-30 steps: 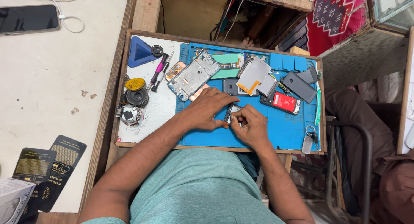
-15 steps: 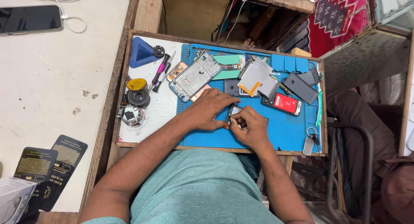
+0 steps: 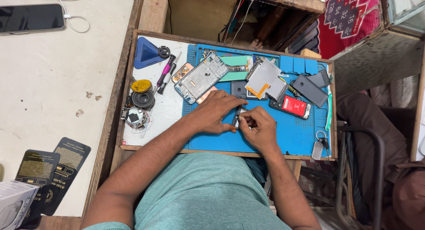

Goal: The person disassembles a smartphone, removes the battery, and manipulates the internal frame and components on a workbench. They handle the battery, frame, and other parts, then reposition the frame and continue working on the device.

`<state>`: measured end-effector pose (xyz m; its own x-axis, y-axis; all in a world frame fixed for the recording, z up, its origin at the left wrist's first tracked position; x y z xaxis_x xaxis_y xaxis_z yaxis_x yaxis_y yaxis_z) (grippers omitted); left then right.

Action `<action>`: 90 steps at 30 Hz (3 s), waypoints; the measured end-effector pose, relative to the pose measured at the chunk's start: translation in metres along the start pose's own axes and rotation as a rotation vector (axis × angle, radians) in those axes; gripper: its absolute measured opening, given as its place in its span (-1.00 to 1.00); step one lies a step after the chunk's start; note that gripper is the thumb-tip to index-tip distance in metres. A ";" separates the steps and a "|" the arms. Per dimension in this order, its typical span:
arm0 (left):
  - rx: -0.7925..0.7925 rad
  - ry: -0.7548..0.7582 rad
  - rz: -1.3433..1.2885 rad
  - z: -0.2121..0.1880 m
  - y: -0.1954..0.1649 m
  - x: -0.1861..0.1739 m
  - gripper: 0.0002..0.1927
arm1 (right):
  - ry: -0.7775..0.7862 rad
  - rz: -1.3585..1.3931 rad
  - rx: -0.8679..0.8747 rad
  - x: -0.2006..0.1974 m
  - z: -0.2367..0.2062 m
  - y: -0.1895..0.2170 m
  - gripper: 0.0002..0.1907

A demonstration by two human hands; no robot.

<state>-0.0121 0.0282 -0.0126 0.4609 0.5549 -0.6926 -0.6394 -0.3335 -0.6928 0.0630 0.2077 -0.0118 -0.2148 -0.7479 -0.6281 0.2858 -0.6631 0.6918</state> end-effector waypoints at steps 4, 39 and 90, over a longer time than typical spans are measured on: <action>-0.003 -0.002 0.008 0.000 -0.001 0.000 -0.03 | 0.060 -0.009 -0.053 -0.002 0.000 0.000 -0.93; -0.019 0.020 0.010 0.001 0.005 0.002 -0.02 | 0.086 -0.025 -0.107 0.001 -0.003 -0.002 -0.85; 0.027 0.013 -0.016 0.000 0.006 0.000 -0.02 | 0.090 -0.272 -0.294 -0.011 0.011 0.001 -0.78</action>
<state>-0.0160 0.0259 -0.0164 0.4792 0.5496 -0.6844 -0.6483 -0.3040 -0.6981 0.0557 0.2152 0.0000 -0.2410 -0.5319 -0.8118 0.4874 -0.7896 0.3727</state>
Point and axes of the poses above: each hand's wrist, its own z-axis towards the middle knuckle, its own x-axis out of the palm, y = z × x, the point moved 2 cm from there along z, towards the middle knuckle
